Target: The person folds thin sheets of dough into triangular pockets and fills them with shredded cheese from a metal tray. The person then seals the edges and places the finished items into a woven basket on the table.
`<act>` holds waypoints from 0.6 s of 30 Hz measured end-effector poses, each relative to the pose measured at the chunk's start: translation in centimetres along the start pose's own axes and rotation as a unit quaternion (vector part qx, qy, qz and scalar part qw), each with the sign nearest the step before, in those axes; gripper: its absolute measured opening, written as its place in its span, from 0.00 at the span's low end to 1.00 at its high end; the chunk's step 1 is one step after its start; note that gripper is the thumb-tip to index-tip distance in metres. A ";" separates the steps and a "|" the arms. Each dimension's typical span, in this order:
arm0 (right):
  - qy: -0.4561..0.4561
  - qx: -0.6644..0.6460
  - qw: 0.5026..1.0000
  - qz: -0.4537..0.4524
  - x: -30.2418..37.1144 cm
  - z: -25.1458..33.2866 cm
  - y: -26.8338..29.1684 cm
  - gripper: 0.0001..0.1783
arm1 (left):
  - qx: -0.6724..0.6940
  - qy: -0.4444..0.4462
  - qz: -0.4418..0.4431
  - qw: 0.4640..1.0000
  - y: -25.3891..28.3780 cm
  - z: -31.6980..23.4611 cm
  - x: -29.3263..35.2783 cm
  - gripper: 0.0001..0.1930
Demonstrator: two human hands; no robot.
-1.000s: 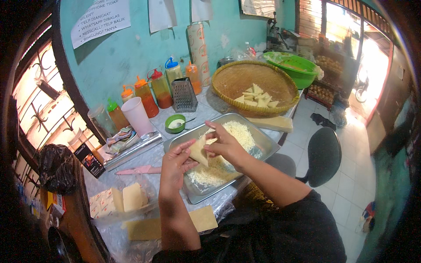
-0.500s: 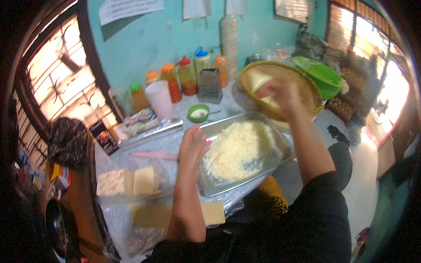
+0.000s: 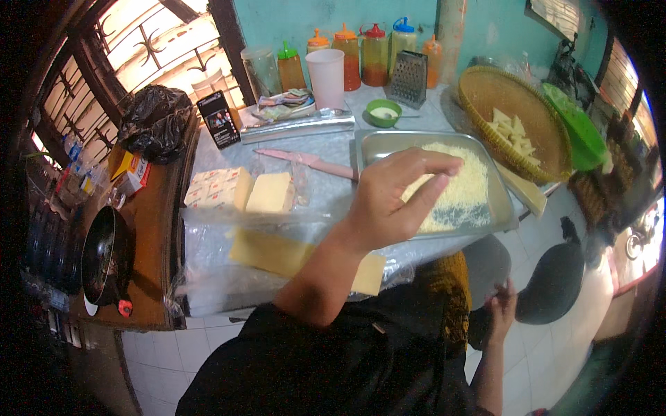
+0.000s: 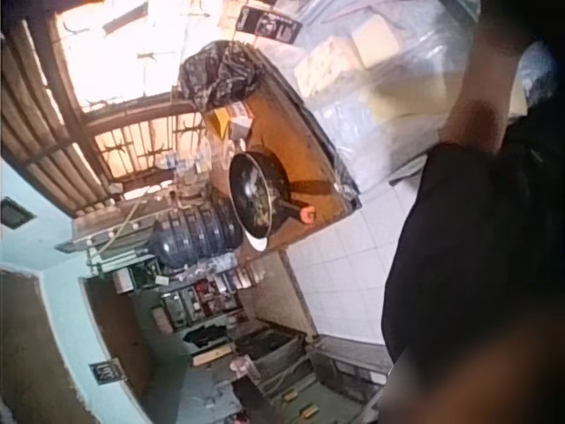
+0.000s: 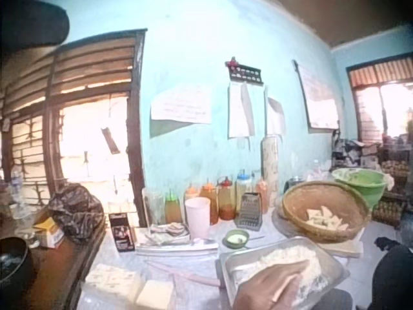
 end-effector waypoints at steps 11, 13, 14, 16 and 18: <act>-0.548 -0.150 0.822 -0.041 23.2 -25.0 8.5 0.32 | 0.070 0.138 -0.096 0.983 7.8 -3.2 3.9 0.15; -0.528 -0.197 0.826 -0.001 21.7 -26.0 7.1 0.32 | -0.047 0.186 0.066 0.979 5.0 -2.1 6.7 0.14; -0.511 -0.215 0.832 0.020 20.4 -26.1 6.4 0.32 | -0.109 0.163 0.131 0.972 3.5 -2.0 8.2 0.14; -0.461 -0.231 0.855 0.058 17.3 -25.5 5.0 0.32 | -0.194 0.127 0.214 0.949 1.3 -1.5 11.5 0.16; -0.429 -0.144 0.891 0.048 13.9 -23.8 5.0 0.32 | -0.244 0.110 0.252 0.930 0.2 -1.2 14.5 0.18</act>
Point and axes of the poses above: each hand's wrist, its own x-axis away from the middle knuckle, its own y-axis out of the back of the hand, z = x × y, the point moved 10 cm from there along -x, towards the middle knuckle, and after that the axes turned 4 degrees about -x, right-handed, at the moved point
